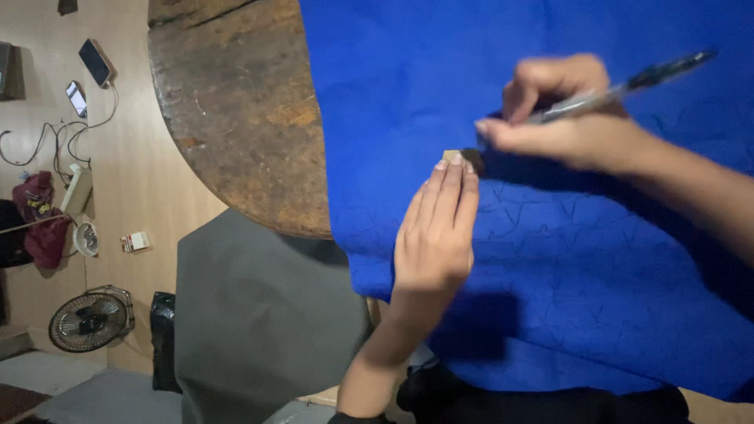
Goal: The person traces a pattern onto a blue fabric using a small cardboard template and a pen. They repeatedly reposition the template and draw lines along its edges to create a repeating design on the material.
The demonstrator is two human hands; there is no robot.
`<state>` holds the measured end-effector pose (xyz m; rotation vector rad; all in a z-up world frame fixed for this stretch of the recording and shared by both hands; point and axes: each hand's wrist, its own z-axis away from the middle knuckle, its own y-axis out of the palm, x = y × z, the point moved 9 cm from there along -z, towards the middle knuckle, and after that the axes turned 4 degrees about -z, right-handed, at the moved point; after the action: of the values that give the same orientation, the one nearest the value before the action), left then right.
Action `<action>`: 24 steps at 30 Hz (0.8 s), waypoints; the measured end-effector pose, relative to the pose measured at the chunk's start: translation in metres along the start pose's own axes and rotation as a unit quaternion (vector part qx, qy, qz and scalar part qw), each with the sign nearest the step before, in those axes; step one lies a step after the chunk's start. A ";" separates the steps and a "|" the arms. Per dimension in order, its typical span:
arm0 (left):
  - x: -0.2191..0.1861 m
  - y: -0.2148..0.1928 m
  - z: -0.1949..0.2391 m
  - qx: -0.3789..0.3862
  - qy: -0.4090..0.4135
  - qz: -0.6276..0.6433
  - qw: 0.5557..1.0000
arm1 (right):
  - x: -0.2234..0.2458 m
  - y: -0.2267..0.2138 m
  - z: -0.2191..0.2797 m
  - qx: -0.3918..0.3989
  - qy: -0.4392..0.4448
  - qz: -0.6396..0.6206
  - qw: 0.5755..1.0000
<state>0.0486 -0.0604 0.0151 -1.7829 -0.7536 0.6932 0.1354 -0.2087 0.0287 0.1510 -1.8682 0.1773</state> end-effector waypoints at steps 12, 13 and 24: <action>-0.006 -0.020 -0.008 -0.051 -0.002 0.013 0.999 | 0.018 0.015 0.000 0.033 -0.042 0.171 0.984; -0.007 -0.021 -0.010 -0.054 -0.002 0.013 0.998 | 0.020 0.016 0.000 0.034 -0.044 0.173 0.983; -0.007 -0.026 -0.018 -0.039 -0.011 -0.012 0.999 | 0.022 0.017 0.000 0.030 -0.078 0.200 0.976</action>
<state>0.0530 -0.0695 0.0455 -1.8373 -0.8252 0.6773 0.1258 -0.1921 0.0495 -0.1773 -2.0342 0.5122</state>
